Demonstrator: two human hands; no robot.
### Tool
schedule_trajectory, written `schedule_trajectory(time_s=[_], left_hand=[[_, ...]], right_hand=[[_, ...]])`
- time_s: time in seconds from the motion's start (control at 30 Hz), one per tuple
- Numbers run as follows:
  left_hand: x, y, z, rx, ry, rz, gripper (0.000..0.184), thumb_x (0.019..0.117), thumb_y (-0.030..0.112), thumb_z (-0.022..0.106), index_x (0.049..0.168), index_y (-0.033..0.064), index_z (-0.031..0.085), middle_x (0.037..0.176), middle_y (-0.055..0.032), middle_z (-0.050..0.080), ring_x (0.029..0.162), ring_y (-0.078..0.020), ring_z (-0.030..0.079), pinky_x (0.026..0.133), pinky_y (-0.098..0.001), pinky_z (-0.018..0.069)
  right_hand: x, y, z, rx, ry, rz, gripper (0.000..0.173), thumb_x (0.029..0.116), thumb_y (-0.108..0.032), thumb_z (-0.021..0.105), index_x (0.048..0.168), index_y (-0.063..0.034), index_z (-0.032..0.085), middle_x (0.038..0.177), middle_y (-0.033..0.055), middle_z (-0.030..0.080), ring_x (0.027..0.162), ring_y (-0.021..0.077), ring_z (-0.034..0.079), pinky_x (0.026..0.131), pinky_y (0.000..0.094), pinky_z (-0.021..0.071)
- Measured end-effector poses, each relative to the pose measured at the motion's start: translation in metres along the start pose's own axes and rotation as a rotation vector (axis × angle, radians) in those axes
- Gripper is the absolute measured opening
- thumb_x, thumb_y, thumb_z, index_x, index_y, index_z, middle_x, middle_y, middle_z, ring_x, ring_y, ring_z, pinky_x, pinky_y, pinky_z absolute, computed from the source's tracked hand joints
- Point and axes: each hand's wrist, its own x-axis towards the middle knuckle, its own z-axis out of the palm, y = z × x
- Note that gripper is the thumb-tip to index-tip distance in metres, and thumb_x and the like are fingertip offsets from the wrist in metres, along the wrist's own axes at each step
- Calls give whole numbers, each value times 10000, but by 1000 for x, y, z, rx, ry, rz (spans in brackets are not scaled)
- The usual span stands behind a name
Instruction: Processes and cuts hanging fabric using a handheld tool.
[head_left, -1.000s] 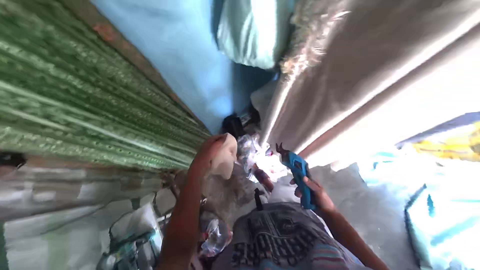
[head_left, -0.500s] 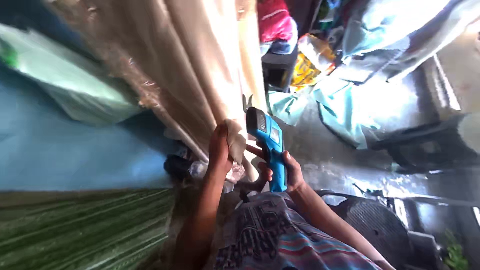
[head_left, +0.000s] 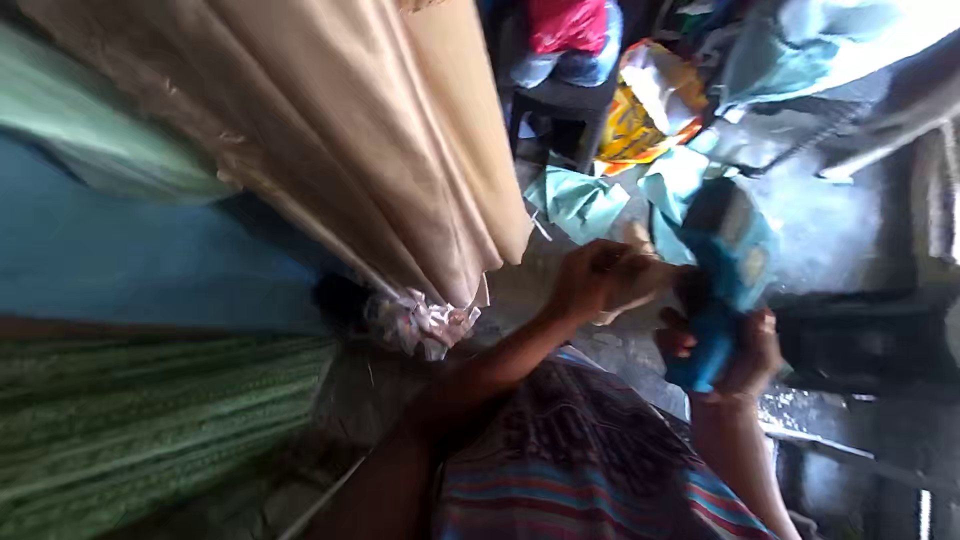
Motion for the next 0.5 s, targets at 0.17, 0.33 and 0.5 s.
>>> schedule_trajectory(time_s=[0.17,0.33,0.5], left_hand=[[25,-27,49,-94,52,-23,234,1022,102,602,1130,-97,663,922,-173,718,778,-158,676,758,-332,572],[36,-43,41,24,253,13,271,1046,118,543,1121,-93,696,992,-199,726,902,-212,702,867,-391,568],[42,-52,-31,181,567,-78,321,1055,216,550,1154,-52,696,1054,-166,726,945,-187,691,869,-387,561]], right_hand=[[10,-49,-51,-182,26,95,535,810,-560,770,1192,-192,701,948,-12,740,650,70,672,544,213,561],[25,-80,-72,-205,3,139,535,834,-544,758,1224,-185,682,980,-6,736,686,85,684,575,221,576],[37,-103,-89,-219,104,-22,574,789,-571,785,1219,-207,672,921,-19,718,639,79,658,552,225,566]])
